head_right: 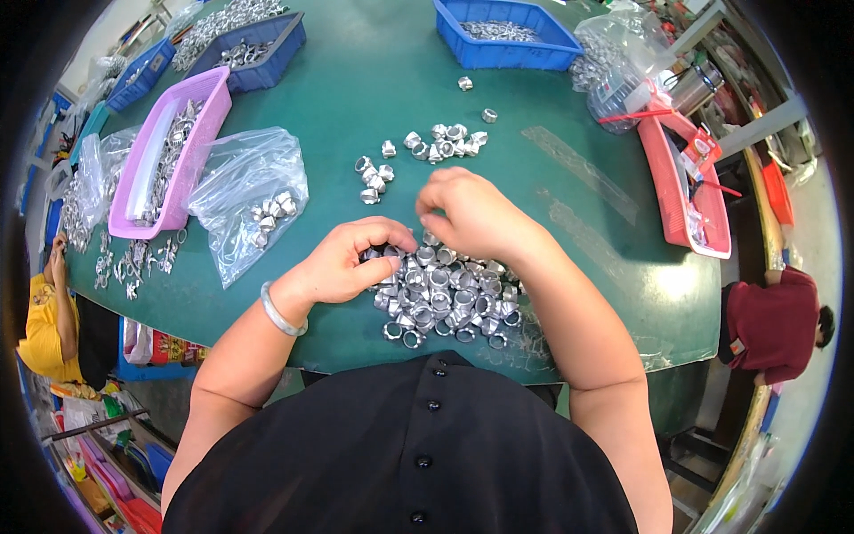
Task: The person assembles metal ring components by picking up metal pieces from a pile and joining them together by hand.
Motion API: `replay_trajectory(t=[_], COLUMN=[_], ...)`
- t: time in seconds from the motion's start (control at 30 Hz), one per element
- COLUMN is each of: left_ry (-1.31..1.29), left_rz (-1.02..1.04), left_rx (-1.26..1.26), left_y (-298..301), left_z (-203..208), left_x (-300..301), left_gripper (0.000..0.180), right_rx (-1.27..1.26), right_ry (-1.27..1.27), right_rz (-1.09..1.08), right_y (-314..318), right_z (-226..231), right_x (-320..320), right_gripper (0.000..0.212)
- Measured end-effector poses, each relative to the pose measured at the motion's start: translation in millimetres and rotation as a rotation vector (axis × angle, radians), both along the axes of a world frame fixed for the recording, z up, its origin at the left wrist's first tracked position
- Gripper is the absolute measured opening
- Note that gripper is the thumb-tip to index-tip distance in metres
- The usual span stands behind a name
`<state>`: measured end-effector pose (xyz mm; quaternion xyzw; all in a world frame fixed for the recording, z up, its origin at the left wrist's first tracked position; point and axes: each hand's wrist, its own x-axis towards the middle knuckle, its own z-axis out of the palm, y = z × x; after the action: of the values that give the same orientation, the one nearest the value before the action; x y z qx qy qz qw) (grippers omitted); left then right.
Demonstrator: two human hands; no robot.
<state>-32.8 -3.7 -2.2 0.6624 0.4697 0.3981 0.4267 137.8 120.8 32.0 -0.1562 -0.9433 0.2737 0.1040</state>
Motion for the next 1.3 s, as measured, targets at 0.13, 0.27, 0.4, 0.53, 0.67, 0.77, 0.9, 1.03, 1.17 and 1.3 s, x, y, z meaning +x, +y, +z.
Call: replay_trajectory(t=[0.13, 0.27, 0.4, 0.53, 0.67, 0.77, 0.9, 1.03, 1.17, 1.3], left_ry=[-0.063, -0.197, -0.336, -0.367, -0.371, -0.352, -0.449, -0.674, -0.751, -0.927], left_rz=[0.101, 0.374, 0.577, 0.623, 0.653, 0.693, 0.676, 0.378, 0.306, 0.259], left_rx=[0.025, -0.004, -0.085, -0.103, -0.164, -0.177, -0.139, -0.201, -0.252, -0.262], left_y=[1, 3, 9, 12, 13, 14, 18, 13, 13, 14], left_z=[3, -5, -10, -12, -11, -10, -2, -10, -12, -11], left_x=[-1, -13, -19, -24, -25, -22, -12, -15, -18, -16], left_gripper=[0.016, 0.01, 0.013, 0.012, 0.01, 0.01, 0.028, 0.033, 0.033, 0.032], right_rx=[0.008, 0.071, 0.154, 0.164, 0.136, 0.116, -0.078, -0.224, -0.359, -0.584], right_ry=[0.082, 0.001, -0.205, -0.272, -0.194, -0.139, 0.104, 0.184, 0.284, 0.377], right_rz=[-0.061, -0.102, -0.147, -0.101, -0.081, -0.039, -0.017, 0.004, -0.052, -0.123], right_y=[4, 3, 1, 2, 6, 11, 13, -8, -23, -21], right_z=[-5, -11, -12, -13, -19, -23, -22, -4, 4, -6], right_x=[-28, -59, -80, -86, -80, -73, -53, -43, -32, -21], right_gripper=[0.03, 0.054, 0.061, 0.045, 0.038, 0.035, 0.034, 0.031, 0.029, 0.028])
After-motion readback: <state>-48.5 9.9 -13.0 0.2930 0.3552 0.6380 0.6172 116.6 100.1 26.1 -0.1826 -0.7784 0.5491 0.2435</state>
